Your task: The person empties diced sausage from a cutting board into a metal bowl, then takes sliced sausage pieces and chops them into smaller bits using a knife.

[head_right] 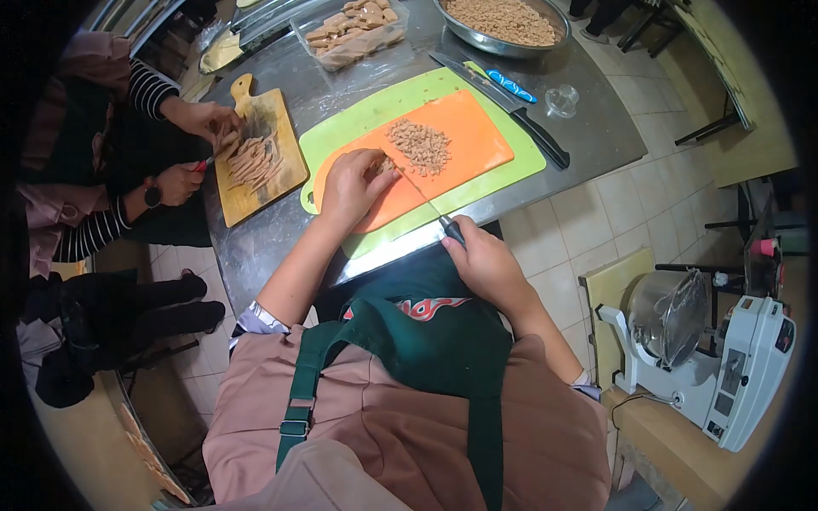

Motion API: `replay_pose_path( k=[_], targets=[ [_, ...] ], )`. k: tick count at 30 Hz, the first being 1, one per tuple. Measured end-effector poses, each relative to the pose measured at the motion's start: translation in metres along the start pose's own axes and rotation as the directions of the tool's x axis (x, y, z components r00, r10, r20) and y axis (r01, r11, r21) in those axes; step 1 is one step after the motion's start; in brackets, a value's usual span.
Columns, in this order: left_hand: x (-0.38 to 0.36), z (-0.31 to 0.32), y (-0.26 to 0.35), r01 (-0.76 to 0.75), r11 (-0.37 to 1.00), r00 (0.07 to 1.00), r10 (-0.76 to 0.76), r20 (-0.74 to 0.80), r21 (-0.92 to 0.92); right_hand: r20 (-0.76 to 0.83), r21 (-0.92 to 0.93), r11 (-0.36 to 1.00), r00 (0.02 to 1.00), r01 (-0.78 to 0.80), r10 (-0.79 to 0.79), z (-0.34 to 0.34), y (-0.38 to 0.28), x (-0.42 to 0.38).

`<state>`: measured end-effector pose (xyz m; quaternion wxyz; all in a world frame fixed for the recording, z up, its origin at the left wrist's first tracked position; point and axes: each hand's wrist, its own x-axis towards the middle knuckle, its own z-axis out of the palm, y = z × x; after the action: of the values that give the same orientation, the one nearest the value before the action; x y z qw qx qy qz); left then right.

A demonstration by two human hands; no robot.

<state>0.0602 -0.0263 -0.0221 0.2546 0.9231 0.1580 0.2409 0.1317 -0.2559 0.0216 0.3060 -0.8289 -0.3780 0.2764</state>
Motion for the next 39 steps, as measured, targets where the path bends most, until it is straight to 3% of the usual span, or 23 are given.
replay_pose_path(
  k=[3,10,13,15,19,24,29,34,39],
  targets=[
    [0.000,0.006,-0.004,-0.018,1.000,0.998,0.019,-0.053,0.012,0.009,0.010,1.000,1.000,-0.011,0.011,-0.001,0.000,0.000],
    [0.003,0.003,-0.002,0.002,0.997,1.000,-0.002,-0.008,-0.083,-0.042,0.040,0.999,0.999,-0.027,0.028,-0.002,0.005,0.007],
    [0.006,0.002,0.000,-0.036,0.996,0.993,0.026,-0.119,-0.078,-0.044,0.055,0.998,0.999,-0.022,0.025,-0.004,0.006,0.009],
    [0.009,-0.003,-0.001,-0.018,0.998,0.996,0.022,0.084,-0.054,-0.041,0.061,0.998,0.999,-0.024,0.027,-0.004,0.005,0.009],
    [0.010,-0.004,-0.003,-0.016,0.998,0.990,0.024,0.142,-0.057,-0.022,0.087,0.995,0.999,-0.046,0.048,-0.006,0.004,0.009],
    [0.005,0.000,-0.003,-0.050,0.997,0.998,0.052,0.031,-0.051,0.011,0.105,0.994,0.999,-0.033,0.032,-0.003,0.001,0.006],
    [0.004,0.000,-0.001,-0.032,0.999,0.999,0.032,0.023,-0.026,0.038,0.086,0.996,0.999,-0.038,0.034,-0.004,-0.001,0.006],
    [0.003,0.000,0.001,-0.007,0.999,1.000,0.007,-0.011,-0.035,-0.051,0.080,0.997,0.999,0.003,0.001,0.001,-0.001,0.003],
    [0.001,0.003,-0.001,-0.116,0.993,0.991,0.116,-0.071,0.002,-0.076,0.017,0.999,0.996,0.041,-0.040,0.004,-0.006,-0.003]
  ],
)
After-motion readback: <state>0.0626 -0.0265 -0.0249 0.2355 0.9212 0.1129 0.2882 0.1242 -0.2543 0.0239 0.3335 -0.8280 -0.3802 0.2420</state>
